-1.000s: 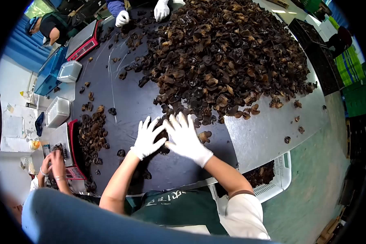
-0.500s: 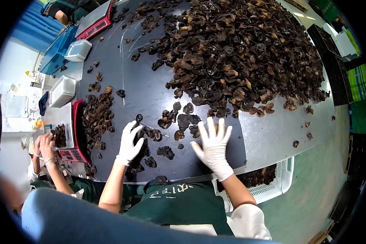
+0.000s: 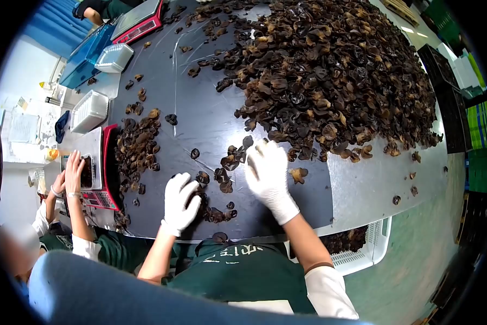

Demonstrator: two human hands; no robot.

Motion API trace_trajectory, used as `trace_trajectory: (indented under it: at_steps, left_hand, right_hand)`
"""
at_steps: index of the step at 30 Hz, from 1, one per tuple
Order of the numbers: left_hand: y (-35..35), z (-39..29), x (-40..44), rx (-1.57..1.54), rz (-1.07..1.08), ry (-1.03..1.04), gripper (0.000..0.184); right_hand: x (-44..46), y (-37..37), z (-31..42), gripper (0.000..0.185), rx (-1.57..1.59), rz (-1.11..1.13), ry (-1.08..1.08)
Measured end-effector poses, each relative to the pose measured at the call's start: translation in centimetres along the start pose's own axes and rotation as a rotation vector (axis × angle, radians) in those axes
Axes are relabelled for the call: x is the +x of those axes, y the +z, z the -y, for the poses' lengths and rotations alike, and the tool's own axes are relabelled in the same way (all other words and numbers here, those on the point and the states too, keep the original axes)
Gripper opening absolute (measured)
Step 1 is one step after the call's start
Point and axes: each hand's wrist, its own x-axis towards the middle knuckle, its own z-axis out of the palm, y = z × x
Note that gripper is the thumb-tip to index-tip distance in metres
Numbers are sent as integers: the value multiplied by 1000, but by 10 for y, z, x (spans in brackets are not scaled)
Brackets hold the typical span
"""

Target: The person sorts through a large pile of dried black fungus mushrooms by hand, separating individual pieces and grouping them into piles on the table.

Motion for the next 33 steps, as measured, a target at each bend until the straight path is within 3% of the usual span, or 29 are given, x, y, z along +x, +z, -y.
trace_trajectory:
  at_steps: [1, 3, 5, 7, 8, 9, 11, 12, 13, 15, 18, 19, 20, 23, 26, 28, 31, 33]
  left_hand:
    - [-8, -16, 3, -73, 141, 16, 38]
    - [-1, -42, -14, -18, 268, 150, 37]
    - [26, -44, -52, -25, 299, 203, 33]
    - [36, -29, -67, 41, 333, 160, 29]
    - [35, -18, -67, 97, 294, 151, 24]
    - [29, -13, -58, 160, 308, 61, 20]
    - [25, 21, -59, 279, 179, 28, 20]
    - [19, 34, -58, 262, 123, -12, 21]
    - [13, 44, -56, 244, 69, -54, 22]
    - [3, 57, -54, 204, -29, -109, 20]
    - [-10, 54, -49, 185, -191, -164, 23]
    - [-16, 43, -48, 185, -191, -171, 23]
    - [-21, 31, -47, 91, -151, -123, 23]
    - [-27, -9, -39, -127, 135, 101, 22]
    - [-1, -37, -64, -127, 451, 122, 31]
    - [16, -50, -83, -67, 522, 82, 27]
    - [22, -52, -89, -85, 536, 24, 15]
    - [24, -50, -93, -134, 527, 10, 10]
  right_hand:
    - [-8, 23, -26, 46, -149, -227, -49]
    - [-3, 43, -46, 58, -255, -47, 45]
    - [7, 57, -24, 59, -400, 6, 24]
    - [32, 62, 14, 50, -267, 229, 24]
    - [31, 71, 28, 50, -116, 291, -60]
    - [33, 81, 49, 52, -49, 489, -64]
    - [5, 113, 75, 49, -111, 223, -357]
    - [4, 109, 92, 50, -38, 403, -404]
    - [-7, 113, 100, 51, 3, 311, -479]
    - [-13, 95, 106, 50, 213, 335, -487]
    - [25, 34, 94, 38, 161, 418, -304]
    - [31, 19, 80, 34, 121, 298, -239]
    - [18, 32, 45, 35, 19, 128, -222]
    - [10, 15, -6, 50, -321, 221, -82]
    - [7, 14, -24, 32, -154, 326, -10]
    - [1, 20, -32, 13, -57, 210, 5]
    - [-8, 22, -38, 10, 69, 32, 102]
    - [-22, 25, -39, 11, 208, -11, 49]
